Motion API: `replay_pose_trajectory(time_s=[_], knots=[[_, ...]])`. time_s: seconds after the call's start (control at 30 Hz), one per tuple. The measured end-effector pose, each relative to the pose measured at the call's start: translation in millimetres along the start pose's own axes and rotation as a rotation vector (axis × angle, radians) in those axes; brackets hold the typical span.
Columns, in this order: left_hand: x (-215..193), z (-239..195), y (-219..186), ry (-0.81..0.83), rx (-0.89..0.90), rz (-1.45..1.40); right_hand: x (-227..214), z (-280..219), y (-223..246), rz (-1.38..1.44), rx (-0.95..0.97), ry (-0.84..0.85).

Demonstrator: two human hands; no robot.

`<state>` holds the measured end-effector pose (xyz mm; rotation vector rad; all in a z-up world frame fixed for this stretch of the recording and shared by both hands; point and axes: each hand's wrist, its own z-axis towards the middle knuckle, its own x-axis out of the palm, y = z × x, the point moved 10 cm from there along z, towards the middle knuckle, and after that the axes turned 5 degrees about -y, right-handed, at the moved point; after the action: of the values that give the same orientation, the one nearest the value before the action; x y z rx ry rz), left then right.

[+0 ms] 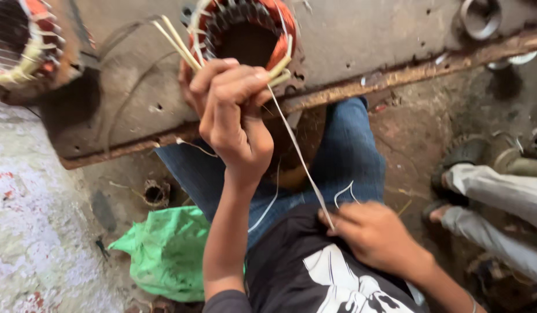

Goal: The person ties strings around the copper windings of a motor stator by hand and using a thin metal hook tool to secure them.

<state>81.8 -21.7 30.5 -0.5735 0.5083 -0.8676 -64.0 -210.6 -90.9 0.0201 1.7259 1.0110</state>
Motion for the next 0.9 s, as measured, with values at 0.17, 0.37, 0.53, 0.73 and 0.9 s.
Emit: replay_pose_trajectory(time_s=[0.17,0.37,0.53,0.73,0.9], knots=[[-3.4,-2.1,11.1,0.116,-0.114,-0.119,-84.3,64.7,-27.3,-0.258,0.191,-0.512],[-8.3,6.3,1.4,0.130,-0.055,-0.088,-23.5,122.5,-31.2,1.200,0.194,-0.268],[-7.4,4.3,6.2,0.125,-0.069,-0.122,-141.2,100.2,51.0,0.456,-0.323,-0.655],[-12.1,12.7,0.8,0.073,-0.060,-0.123,-193.9,245.4,45.4,1.011,-0.251,-0.312],[-9.8,12.7,1.3,0.143,-0.113,-0.083,-163.4,292.2,55.1,0.775,-0.332,-0.120]])
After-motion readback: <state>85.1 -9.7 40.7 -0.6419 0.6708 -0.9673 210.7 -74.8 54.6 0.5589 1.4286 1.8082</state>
